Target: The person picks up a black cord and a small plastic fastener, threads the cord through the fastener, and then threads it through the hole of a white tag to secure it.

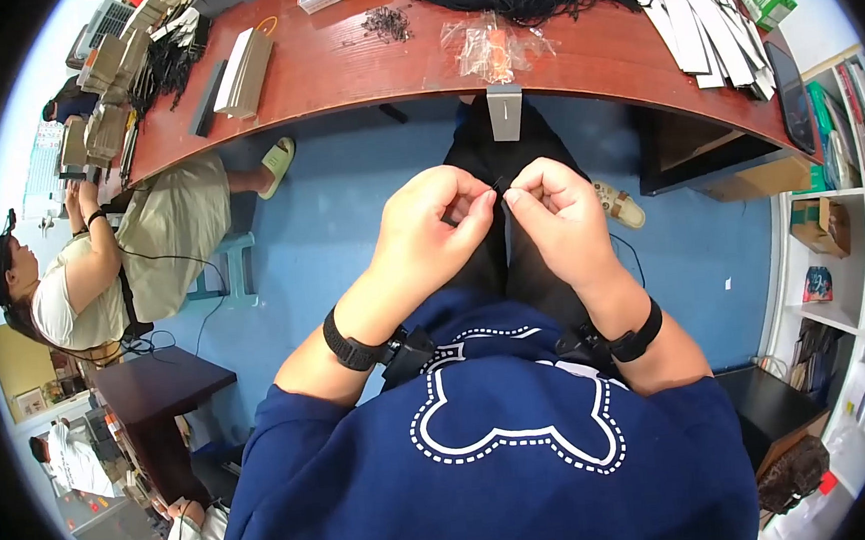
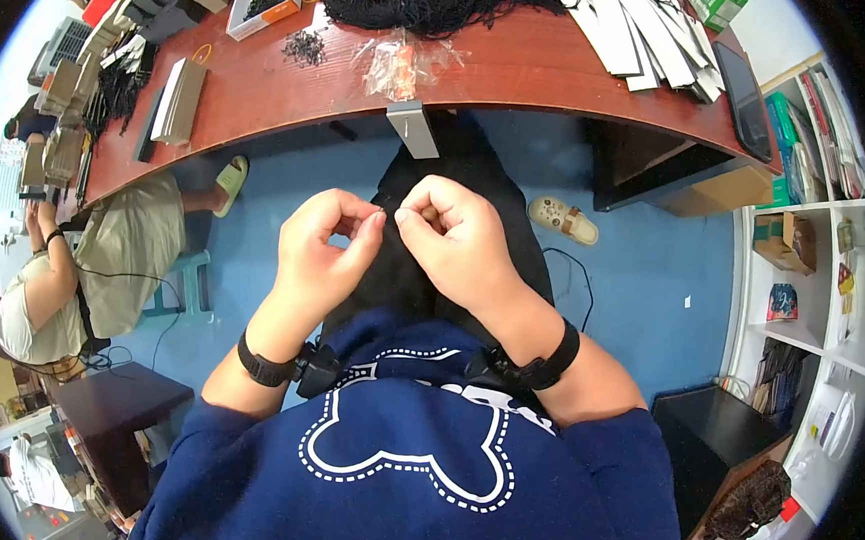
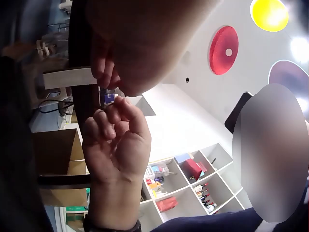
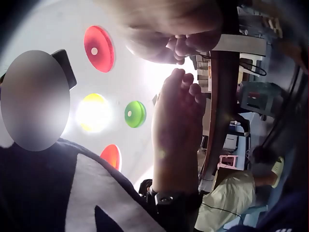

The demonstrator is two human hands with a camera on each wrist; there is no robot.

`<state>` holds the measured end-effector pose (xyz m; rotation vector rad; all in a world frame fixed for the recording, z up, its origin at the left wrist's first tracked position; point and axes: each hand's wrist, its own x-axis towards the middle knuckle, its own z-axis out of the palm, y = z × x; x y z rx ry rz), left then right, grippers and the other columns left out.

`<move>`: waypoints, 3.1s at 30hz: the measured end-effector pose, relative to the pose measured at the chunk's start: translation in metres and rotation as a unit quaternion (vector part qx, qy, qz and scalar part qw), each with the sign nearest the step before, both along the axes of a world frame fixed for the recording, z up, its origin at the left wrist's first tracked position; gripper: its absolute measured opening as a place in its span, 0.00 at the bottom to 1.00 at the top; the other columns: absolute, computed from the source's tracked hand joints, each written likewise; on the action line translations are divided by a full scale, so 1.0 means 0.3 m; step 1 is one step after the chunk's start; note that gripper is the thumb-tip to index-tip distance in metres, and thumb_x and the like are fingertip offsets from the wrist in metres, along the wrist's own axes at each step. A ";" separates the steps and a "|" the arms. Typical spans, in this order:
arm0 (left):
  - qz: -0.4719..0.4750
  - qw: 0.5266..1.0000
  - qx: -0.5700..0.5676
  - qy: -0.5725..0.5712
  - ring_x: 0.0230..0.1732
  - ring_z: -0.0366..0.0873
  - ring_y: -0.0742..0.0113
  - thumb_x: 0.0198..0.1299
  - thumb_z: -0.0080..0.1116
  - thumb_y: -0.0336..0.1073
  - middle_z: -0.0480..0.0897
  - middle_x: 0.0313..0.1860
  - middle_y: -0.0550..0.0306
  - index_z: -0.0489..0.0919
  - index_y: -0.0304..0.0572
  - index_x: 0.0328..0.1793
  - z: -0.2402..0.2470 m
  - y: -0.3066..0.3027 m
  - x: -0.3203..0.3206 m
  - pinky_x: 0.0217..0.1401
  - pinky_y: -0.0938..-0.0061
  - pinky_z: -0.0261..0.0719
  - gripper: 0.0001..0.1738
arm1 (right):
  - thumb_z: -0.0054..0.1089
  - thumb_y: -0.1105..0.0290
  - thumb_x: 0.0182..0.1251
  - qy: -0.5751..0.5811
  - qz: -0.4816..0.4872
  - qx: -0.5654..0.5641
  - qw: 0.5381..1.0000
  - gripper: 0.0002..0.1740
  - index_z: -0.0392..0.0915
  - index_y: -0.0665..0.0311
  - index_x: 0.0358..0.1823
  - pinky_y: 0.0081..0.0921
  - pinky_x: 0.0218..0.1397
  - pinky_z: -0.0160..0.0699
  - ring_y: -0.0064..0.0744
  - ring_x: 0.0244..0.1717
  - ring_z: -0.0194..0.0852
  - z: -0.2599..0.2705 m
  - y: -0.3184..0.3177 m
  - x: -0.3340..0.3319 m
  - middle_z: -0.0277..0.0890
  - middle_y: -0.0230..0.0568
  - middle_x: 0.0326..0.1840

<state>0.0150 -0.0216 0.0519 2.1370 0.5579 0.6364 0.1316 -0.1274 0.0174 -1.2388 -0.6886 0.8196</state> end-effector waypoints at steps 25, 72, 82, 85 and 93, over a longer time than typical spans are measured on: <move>-0.014 0.997 0.075 -0.003 0.24 0.78 0.69 0.49 0.64 0.25 0.78 0.25 0.55 0.77 0.36 0.29 -0.013 0.001 0.002 0.27 0.78 0.76 0.05 | 0.54 0.80 0.58 -0.068 -0.030 -0.006 0.997 0.07 0.70 0.65 0.24 0.11 0.21 0.57 0.07 0.19 0.59 0.020 0.005 -0.019 0.65 0.22 0.18; -0.254 0.936 -0.231 0.075 0.34 0.77 0.72 0.51 0.63 0.28 0.81 0.29 0.59 0.82 0.35 0.30 -0.048 0.112 -0.004 0.38 0.76 0.75 0.03 | 0.53 0.84 0.58 0.071 0.258 0.028 0.963 0.07 0.67 0.65 0.30 0.18 0.36 0.72 0.19 0.34 0.71 -0.040 0.041 0.127 0.70 0.30 0.28; -0.273 0.932 -0.195 0.140 0.29 0.79 0.72 0.51 0.66 0.34 0.82 0.24 0.57 0.83 0.36 0.32 -0.048 0.142 0.006 0.34 0.77 0.75 0.08 | 0.67 0.78 0.52 -0.047 0.192 0.029 0.980 0.04 0.85 0.64 0.31 0.17 0.34 0.68 0.20 0.31 0.70 -0.021 0.008 0.095 0.72 0.30 0.27; -0.295 0.922 -0.176 0.176 0.30 0.75 0.73 0.50 0.68 0.36 0.80 0.27 0.58 0.81 0.36 0.29 -0.031 0.149 0.005 0.34 0.77 0.72 0.10 | 0.65 0.77 0.55 -0.070 0.233 0.035 0.969 0.04 0.83 0.66 0.33 0.17 0.34 0.68 0.19 0.29 0.69 -0.027 0.009 0.088 0.73 0.30 0.26; -0.176 0.923 -0.324 0.108 0.30 0.70 0.80 0.52 0.61 0.26 0.76 0.27 0.65 0.76 0.36 0.29 -0.060 0.124 -0.002 0.34 0.83 0.71 0.04 | 0.59 0.76 0.62 0.322 0.204 0.048 0.923 0.04 0.75 0.66 0.37 0.13 0.28 0.66 0.15 0.24 0.64 -0.080 0.022 0.061 0.72 0.25 0.29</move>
